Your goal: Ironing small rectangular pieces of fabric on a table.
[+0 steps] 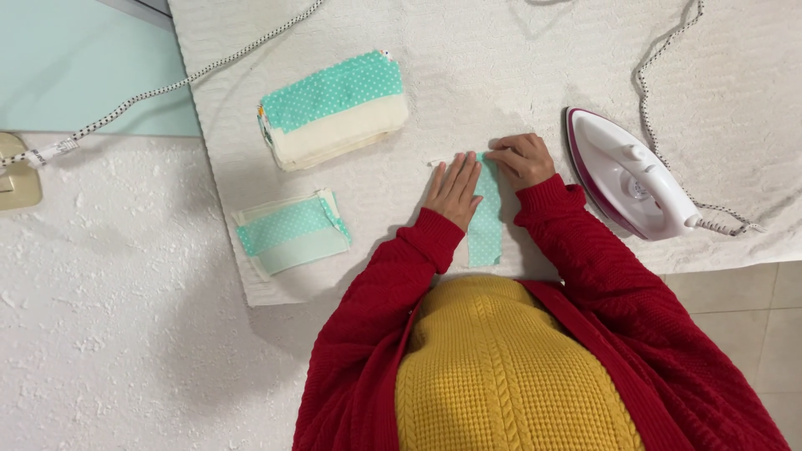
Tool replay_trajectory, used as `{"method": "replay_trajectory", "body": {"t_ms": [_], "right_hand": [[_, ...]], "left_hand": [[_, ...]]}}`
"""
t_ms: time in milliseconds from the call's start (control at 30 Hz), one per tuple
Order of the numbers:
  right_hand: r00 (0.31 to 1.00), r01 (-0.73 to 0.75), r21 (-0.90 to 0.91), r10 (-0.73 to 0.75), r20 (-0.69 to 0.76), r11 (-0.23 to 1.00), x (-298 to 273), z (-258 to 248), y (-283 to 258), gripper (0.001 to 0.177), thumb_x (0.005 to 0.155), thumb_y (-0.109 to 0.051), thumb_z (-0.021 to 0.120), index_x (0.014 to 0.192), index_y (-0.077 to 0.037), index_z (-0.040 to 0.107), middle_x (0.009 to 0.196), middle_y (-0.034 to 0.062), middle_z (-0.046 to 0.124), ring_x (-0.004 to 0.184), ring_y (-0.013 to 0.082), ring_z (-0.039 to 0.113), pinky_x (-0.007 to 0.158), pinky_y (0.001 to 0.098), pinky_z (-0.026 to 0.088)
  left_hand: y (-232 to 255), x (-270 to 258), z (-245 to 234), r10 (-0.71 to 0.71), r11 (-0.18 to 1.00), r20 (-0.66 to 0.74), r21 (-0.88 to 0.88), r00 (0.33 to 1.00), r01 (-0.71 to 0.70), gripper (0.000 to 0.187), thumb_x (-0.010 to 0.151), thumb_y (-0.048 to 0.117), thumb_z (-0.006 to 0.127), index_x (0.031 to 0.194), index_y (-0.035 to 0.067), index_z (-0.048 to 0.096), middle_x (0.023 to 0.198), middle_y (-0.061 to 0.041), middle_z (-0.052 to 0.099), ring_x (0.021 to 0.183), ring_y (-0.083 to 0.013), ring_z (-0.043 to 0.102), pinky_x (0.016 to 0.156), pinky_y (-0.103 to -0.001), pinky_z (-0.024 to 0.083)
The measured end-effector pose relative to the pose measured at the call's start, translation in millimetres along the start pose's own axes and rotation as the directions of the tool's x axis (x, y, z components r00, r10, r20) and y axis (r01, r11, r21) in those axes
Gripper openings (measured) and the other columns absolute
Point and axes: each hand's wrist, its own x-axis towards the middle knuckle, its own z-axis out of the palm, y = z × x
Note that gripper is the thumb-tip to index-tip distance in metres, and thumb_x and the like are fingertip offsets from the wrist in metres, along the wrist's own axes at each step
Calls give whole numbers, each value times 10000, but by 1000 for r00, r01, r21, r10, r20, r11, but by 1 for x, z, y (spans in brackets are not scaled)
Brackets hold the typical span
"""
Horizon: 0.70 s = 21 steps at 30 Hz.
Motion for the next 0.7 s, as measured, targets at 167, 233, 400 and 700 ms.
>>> {"method": "replay_trajectory", "body": {"t_ms": [167,233,400,700], "right_hand": [[1000,5,-25,-5,-24,1000,-2,4,2,219,805,-3,846,988,-114,798,1093,30,736,1028,218,649,886,353,554],[1000,3,-31,-3,10,1000,-1,2,1,220,800,0,841,988,-105,797,1097,31,739,1028,222,655,897,363,546],[994,-65,63,60,87,996,6,-64,-7,356,768,-5,767,1120,-17,720,1117,165,695,1041,309,639,905,412,549],[801,-379,-520,553,230,765,-43,-172,60,610,894,-498,803,1231,-10,662,1027,203,722,803,294,719,654,400,625]], "left_hand": [[-1,0,-2,-8,1000,10,-16,1000,9,709,1011,339,658,1579,25,372,1686,-116,266,1574,-266,227,1297,-499,167],[-1,1,-3,-4,1000,46,8,999,3,686,1047,371,612,1600,55,359,1706,-90,234,1587,-272,197,1308,-511,144],[-1,2,11,6,996,122,89,992,-17,669,1066,462,490,1627,152,297,1714,-21,162,1584,-288,124,1290,-535,104],[-1,1,7,-12,989,172,145,985,-13,680,1086,484,439,1649,158,241,1728,-11,121,1593,-284,84,1292,-531,60]]}}
